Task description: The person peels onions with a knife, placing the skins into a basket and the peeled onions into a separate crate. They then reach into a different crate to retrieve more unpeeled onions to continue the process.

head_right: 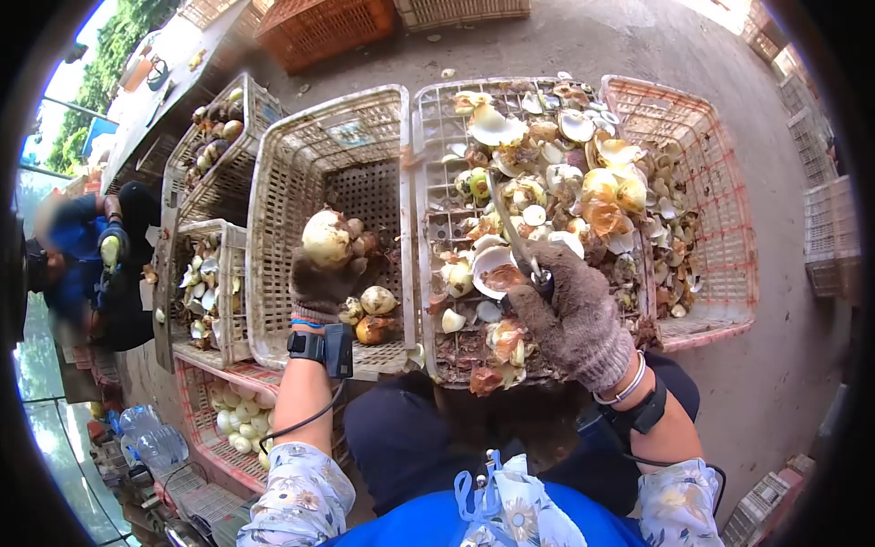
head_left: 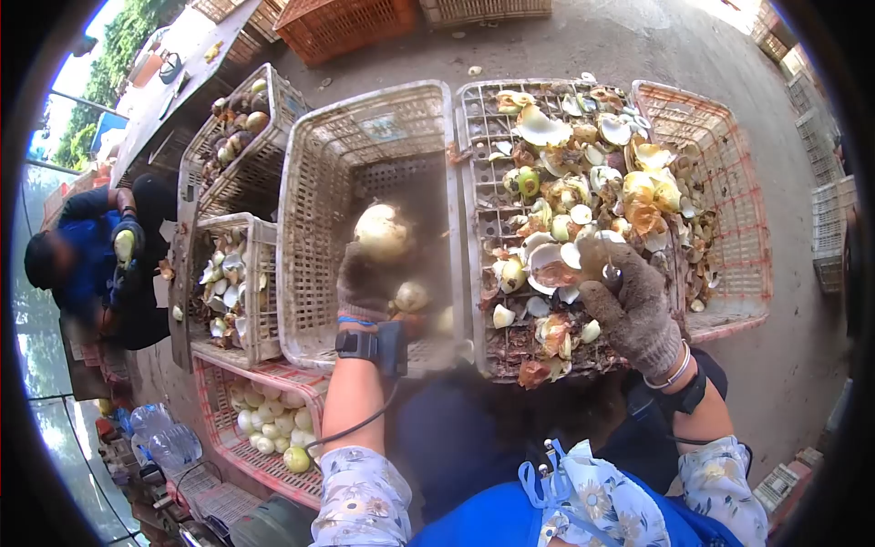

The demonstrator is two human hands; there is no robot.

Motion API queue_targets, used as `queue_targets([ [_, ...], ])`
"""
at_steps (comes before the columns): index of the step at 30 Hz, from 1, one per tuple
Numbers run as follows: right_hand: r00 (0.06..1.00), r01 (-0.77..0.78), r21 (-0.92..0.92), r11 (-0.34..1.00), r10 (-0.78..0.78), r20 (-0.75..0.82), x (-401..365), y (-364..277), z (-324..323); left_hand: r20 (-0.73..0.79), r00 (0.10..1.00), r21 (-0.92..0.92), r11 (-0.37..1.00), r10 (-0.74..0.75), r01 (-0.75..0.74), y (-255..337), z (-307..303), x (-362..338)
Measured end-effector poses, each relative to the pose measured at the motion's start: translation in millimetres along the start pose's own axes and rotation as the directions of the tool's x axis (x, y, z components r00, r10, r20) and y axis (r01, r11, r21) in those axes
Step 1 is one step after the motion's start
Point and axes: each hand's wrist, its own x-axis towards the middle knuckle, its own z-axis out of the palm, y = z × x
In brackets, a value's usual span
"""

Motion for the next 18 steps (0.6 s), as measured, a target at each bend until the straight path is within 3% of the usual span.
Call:
queue_targets([
  [1,1.000,0.026,0.009,1.000,-0.026,-0.011,-2.1,-5.4,0.1,0.181,0.982,-0.650,0.756,0.061,0.073,28.8,40.2,-5.8],
  [2,0.992,0.128,-0.060,0.990,-0.127,0.026,-1.8,-5.7,0.1,0.169,0.980,-0.730,0.681,0.102,0.055,31.8,52.1,-5.5],
  [4,0.938,0.346,-0.251,0.904,-0.335,0.086,-0.4,-4.2,-3.5,0.218,0.963,-0.757,0.651,0.160,0.063,58.5,107.7,-13.3],
  [5,0.932,0.361,-0.254,0.897,-0.356,0.069,-4.8,-4.1,-0.8,0.247,0.948,-0.795,0.602,0.201,0.079,72.2,138.3,-18.9],
  [6,0.973,0.231,-0.084,0.969,-0.232,-0.005,-9.8,-5.1,3.8,0.303,0.897,-0.793,0.607,0.321,0.050,82.0,164.5,-23.1],
  [7,0.994,0.098,0.100,0.990,-0.094,-0.051,-14.8,-9.5,3.8,0.324,0.888,-0.786,0.615,0.327,0.060,90.5,186.0,-28.5],
  [8,0.998,0.022,-0.060,0.998,-0.025,-0.055,-17.4,-22.6,-5.4,0.333,0.885,-0.803,0.590,0.327,0.084,97.2,204.8,-34.7],
  [9,0.989,0.100,0.001,0.995,-0.099,-0.112,-17.5,-21.5,-6.3,0.339,0.883,-0.820,0.562,0.325,0.108,101.0,220.2,-41.0],
  [11,0.983,0.078,-0.103,0.992,-0.093,-0.159,-17.3,-9.3,-15.8,0.401,0.815,-0.835,0.533,0.419,0.137,100.6,240.0,-48.7],
  [12,0.981,0.077,-0.105,0.991,-0.094,-0.167,-20.9,-8.4,-21.2,0.306,0.901,-0.598,0.799,0.307,-0.069,95.7,245.6,-55.1],
  [13,0.975,0.127,-0.140,0.982,-0.150,-0.167,-23.4,-8.8,-26.2,0.156,0.957,-0.239,0.950,0.243,-0.202,90.2,249.7,-60.2],
  [14,0.966,0.173,-0.175,0.969,-0.201,-0.162,-26.5,-9.7,-30.1,-0.016,0.971,0.171,0.958,0.238,-0.232,85.0,252.2,-63.6],
  [15,0.967,0.166,-0.177,0.970,-0.196,-0.165,-31.3,-8.9,-32.2,-0.014,0.973,0.168,0.959,0.232,-0.226,76.1,248.8,-63.0],
  [17,0.997,0.070,0.116,0.991,-0.068,-0.021,-37.5,-7.6,-38.1,0.032,0.962,0.287,0.920,0.271,-0.268,54.1,238.7,-49.2],
  [18,0.995,0.097,0.049,0.994,-0.095,-0.036,-40.9,-9.6,-39.3,0.034,0.963,0.281,0.922,0.266,-0.265,45.8,235.4,-42.2],
])
